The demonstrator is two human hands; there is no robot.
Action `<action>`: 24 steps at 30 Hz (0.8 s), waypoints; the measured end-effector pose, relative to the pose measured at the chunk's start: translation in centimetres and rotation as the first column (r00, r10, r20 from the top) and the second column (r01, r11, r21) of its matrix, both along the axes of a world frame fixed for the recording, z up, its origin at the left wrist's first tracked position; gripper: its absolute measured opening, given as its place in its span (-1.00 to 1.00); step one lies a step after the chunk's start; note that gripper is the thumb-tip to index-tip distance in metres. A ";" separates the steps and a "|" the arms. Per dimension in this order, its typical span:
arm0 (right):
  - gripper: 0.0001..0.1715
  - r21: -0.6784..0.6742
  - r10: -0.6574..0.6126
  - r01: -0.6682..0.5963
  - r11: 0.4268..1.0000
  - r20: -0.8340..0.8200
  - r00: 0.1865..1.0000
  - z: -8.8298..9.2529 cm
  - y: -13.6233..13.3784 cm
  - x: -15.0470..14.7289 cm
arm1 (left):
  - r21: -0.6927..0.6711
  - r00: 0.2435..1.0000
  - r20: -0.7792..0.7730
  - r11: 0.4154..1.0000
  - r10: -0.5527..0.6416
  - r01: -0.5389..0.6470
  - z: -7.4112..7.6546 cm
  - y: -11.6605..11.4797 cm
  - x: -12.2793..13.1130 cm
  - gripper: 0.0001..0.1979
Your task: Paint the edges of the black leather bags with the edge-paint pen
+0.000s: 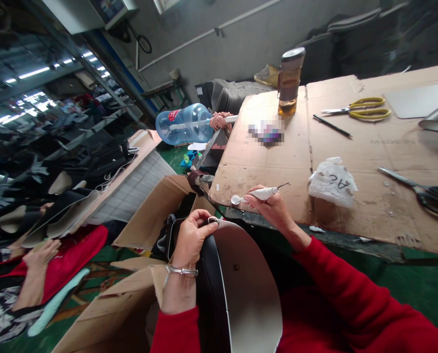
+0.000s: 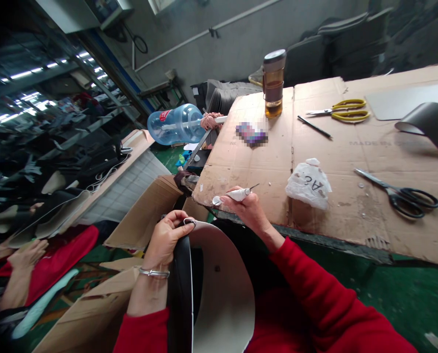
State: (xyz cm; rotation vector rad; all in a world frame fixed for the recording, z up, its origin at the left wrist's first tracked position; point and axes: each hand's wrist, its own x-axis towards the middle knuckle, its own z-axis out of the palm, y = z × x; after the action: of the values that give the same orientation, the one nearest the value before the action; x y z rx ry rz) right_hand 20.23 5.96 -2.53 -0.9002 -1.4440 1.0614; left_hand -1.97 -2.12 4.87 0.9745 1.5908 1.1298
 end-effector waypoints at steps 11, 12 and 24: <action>-0.59 0.000 -0.045 0.046 0.999 0.189 0.981 0.0 -0.3 -0.3 | -0.015 1.000 0.027 1.000 0.006 -0.006 -0.6 0.6 0.1 -0.63; -0.59 0.007 -0.046 0.045 0.999 0.194 0.980 0.0 -0.3 -0.3 | -0.017 0.999 0.035 1.000 0.007 -0.007 -0.6 0.6 0.1 -0.63; -0.64 0.029 -0.101 0.098 0.995 0.103 0.990 0.4 -0.7 -0.4 | -0.027 0.999 0.045 1.000 -0.004 0.005 -1.0 0.9 0.1 -0.63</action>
State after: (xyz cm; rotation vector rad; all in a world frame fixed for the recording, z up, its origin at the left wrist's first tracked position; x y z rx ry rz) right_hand 19.78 5.29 -2.17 -1.0128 -1.4790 0.9329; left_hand -1.92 -1.20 3.86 0.9284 1.5628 1.1174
